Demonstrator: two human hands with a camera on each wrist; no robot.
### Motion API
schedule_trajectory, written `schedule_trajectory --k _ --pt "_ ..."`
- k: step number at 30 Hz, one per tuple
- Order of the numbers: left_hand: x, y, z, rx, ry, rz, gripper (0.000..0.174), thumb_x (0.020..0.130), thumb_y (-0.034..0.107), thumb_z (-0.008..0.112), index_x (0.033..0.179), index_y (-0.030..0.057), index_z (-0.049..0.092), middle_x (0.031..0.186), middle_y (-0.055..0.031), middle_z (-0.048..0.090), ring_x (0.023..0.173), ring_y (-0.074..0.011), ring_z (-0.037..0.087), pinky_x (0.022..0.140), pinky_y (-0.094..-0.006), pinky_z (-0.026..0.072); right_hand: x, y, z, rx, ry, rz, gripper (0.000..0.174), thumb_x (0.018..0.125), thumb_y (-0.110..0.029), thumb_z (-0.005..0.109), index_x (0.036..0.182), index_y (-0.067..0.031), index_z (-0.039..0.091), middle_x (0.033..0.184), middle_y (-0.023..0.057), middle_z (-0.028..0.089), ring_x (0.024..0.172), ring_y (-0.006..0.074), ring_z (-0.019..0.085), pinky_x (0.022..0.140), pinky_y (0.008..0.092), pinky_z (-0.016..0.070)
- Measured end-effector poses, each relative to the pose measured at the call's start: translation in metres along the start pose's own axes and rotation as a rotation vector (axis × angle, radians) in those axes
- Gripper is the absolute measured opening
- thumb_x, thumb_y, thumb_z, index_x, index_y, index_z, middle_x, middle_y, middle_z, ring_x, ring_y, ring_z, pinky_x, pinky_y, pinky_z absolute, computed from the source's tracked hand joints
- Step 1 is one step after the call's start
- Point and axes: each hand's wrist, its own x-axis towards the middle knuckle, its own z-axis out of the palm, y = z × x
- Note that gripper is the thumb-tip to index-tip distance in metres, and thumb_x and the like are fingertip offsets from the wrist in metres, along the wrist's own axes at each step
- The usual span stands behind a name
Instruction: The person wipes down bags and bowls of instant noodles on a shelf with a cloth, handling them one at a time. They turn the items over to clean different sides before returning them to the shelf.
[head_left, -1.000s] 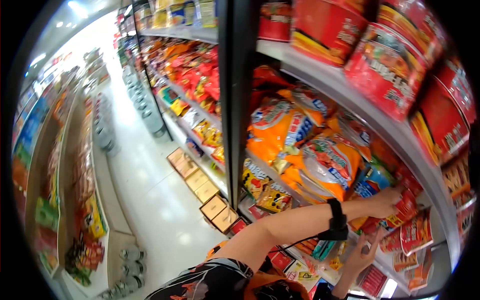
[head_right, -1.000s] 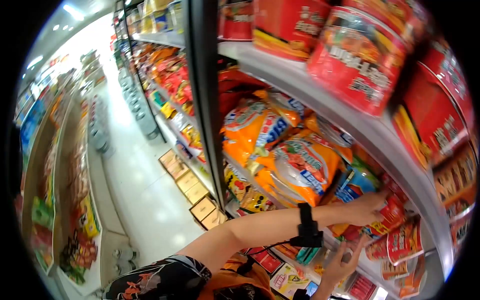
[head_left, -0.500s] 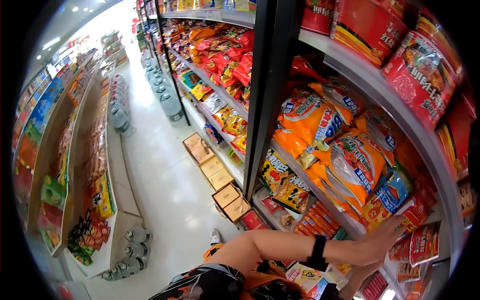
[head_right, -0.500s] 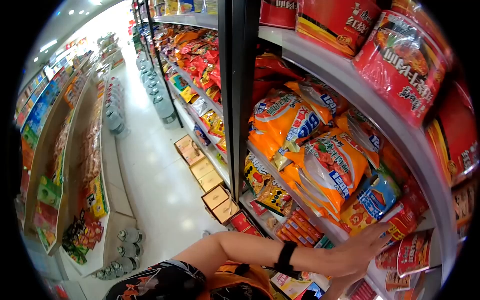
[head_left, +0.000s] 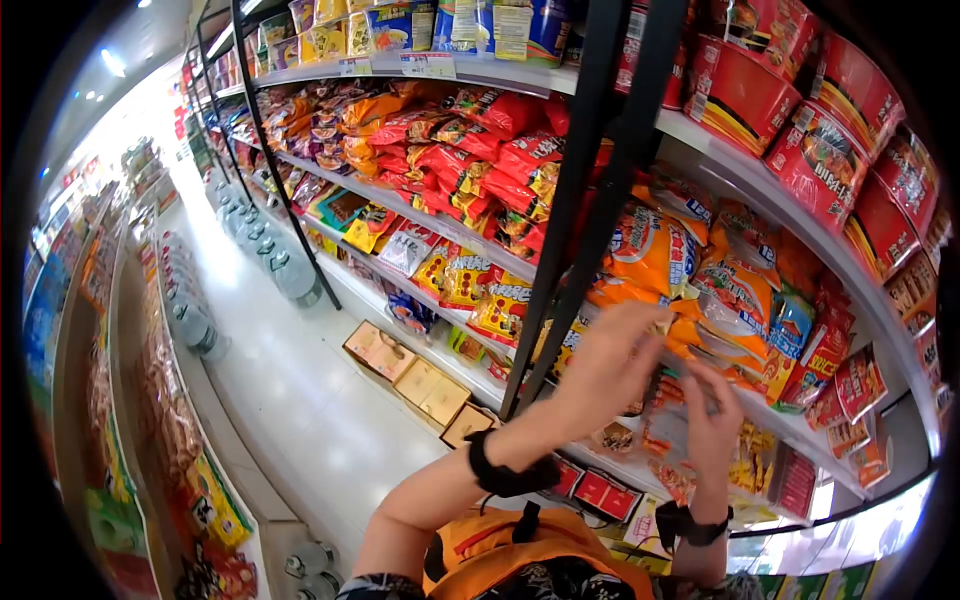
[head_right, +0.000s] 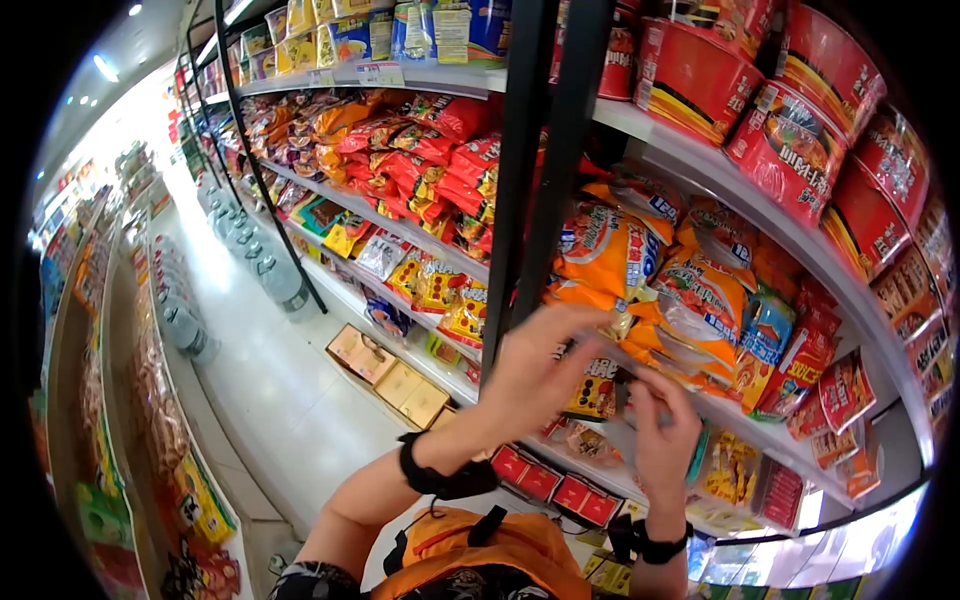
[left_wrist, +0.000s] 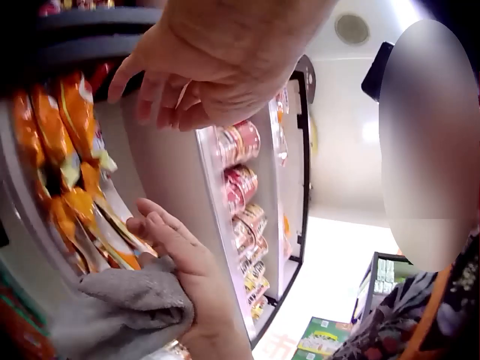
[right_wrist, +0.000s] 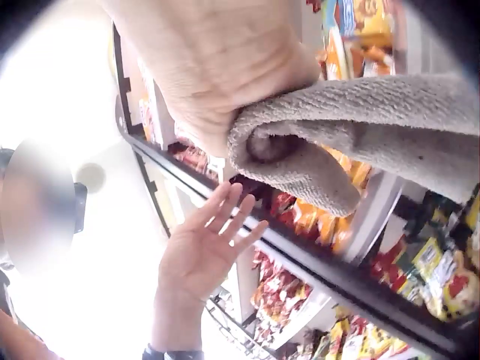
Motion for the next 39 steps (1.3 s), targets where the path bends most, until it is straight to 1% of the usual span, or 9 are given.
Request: schedule_trajectory --k 4,11,18,19,22,26,27,31,39 --pt "-0.005 -0.018 -0.092 0.113 0.070 -0.116 0.021 0.089 0.005 0.057 0.109 0.0019 0.062 0.102 -0.0097 0.065 0.093 -0.0174 0.062 0.081 -0.0285 0.0478 -0.006 -0.032 0.069 0.044 -0.174 -0.046 0.017 0.088 -0.004 0.061 0.104 0.0005 0.065 0.095 0.0066 0.067 0.076 0.0092 0.062 0.066 0.0227 0.0481" --pt "0.009 -0.042 -0.168 -0.189 0.077 -0.343 0.022 0.094 0.008 0.053 0.113 -0.0007 0.060 0.107 -0.0068 0.065 0.096 -0.0121 0.061 0.082 -0.0247 0.0477 -0.023 -0.049 0.123 0.169 -0.296 0.018 0.018 0.090 -0.006 0.060 0.106 0.0000 0.065 0.084 0.0056 0.066 0.077 0.0100 0.063 0.065 0.0237 0.0496" --pt "0.065 -0.062 -0.167 -0.357 -0.009 -0.451 0.029 0.096 0.018 0.051 0.115 -0.0030 0.057 0.106 -0.0101 0.066 0.090 -0.0167 0.065 0.077 -0.0276 0.0515 -0.021 -0.041 0.137 0.172 -0.350 0.177 0.019 0.092 -0.009 0.058 0.107 -0.0001 0.065 0.081 0.0064 0.066 0.074 0.0108 0.064 0.065 0.0239 0.0499" --pt "0.078 -0.068 -0.160 -0.375 0.022 -0.431 0.027 0.096 0.017 0.049 0.108 -0.0068 0.056 0.093 -0.0142 0.067 0.073 -0.0177 0.068 0.060 -0.0268 0.0528 -0.021 -0.043 0.140 0.173 -0.363 0.176 0.019 0.092 -0.010 0.058 0.107 -0.0003 0.065 0.081 0.0071 0.068 0.074 0.0107 0.064 0.063 0.0234 0.0493" --pt "0.116 -0.070 -0.149 -0.440 -0.066 -0.578 0.035 0.097 0.023 0.049 0.115 -0.0073 0.052 0.097 -0.0185 0.065 0.068 -0.0205 0.067 0.055 -0.0267 0.0539 -0.017 -0.035 0.152 0.165 -0.406 0.165 0.018 0.092 -0.010 0.058 0.106 -0.0007 0.066 0.082 0.0076 0.069 0.074 0.0106 0.066 0.061 0.0236 0.0484" --pt "0.168 -0.090 -0.126 -0.429 -0.187 -0.692 0.038 0.097 0.026 0.049 0.110 -0.0095 0.052 0.072 -0.0131 0.064 0.049 -0.0170 0.061 0.040 -0.0244 0.0452 0.000 -0.014 0.162 0.196 -0.401 0.197 0.019 0.092 -0.010 0.059 0.107 -0.0007 0.066 0.082 0.0073 0.069 0.076 0.0103 0.066 0.061 0.0240 0.0479" --pt "0.177 -0.097 -0.118 -0.402 -0.183 -0.678 0.035 0.095 0.025 0.052 0.095 -0.0087 0.059 0.061 -0.0090 0.060 0.042 -0.0139 0.054 0.037 -0.0238 0.0384 0.005 -0.010 0.164 0.202 -0.393 0.209 0.019 0.092 -0.010 0.059 0.107 -0.0006 0.065 0.082 0.0073 0.069 0.076 0.0102 0.066 0.061 0.0237 0.0480" --pt "0.207 -0.123 -0.106 -0.324 -0.187 -0.730 0.032 0.089 0.021 0.060 0.072 -0.0064 0.062 0.056 -0.0068 0.054 0.037 -0.0107 0.042 0.036 -0.0259 0.0306 0.026 0.001 0.173 0.246 -0.384 0.248 0.019 0.092 -0.010 0.059 0.107 -0.0005 0.065 0.080 0.0069 0.069 0.078 0.0099 0.066 0.063 0.0230 0.0487" --pt "0.226 -0.142 -0.099 -0.486 -0.153 -0.697 0.017 0.087 0.014 0.064 0.084 -0.0031 0.063 0.068 -0.0061 0.060 0.048 -0.0112 0.050 0.043 -0.0225 0.0382 0.050 0.004 0.203 0.223 -0.430 0.204 0.018 0.092 -0.009 0.058 0.106 0.0005 0.065 0.082 0.0071 0.069 0.075 0.0100 0.066 0.064 0.0231 0.0502"
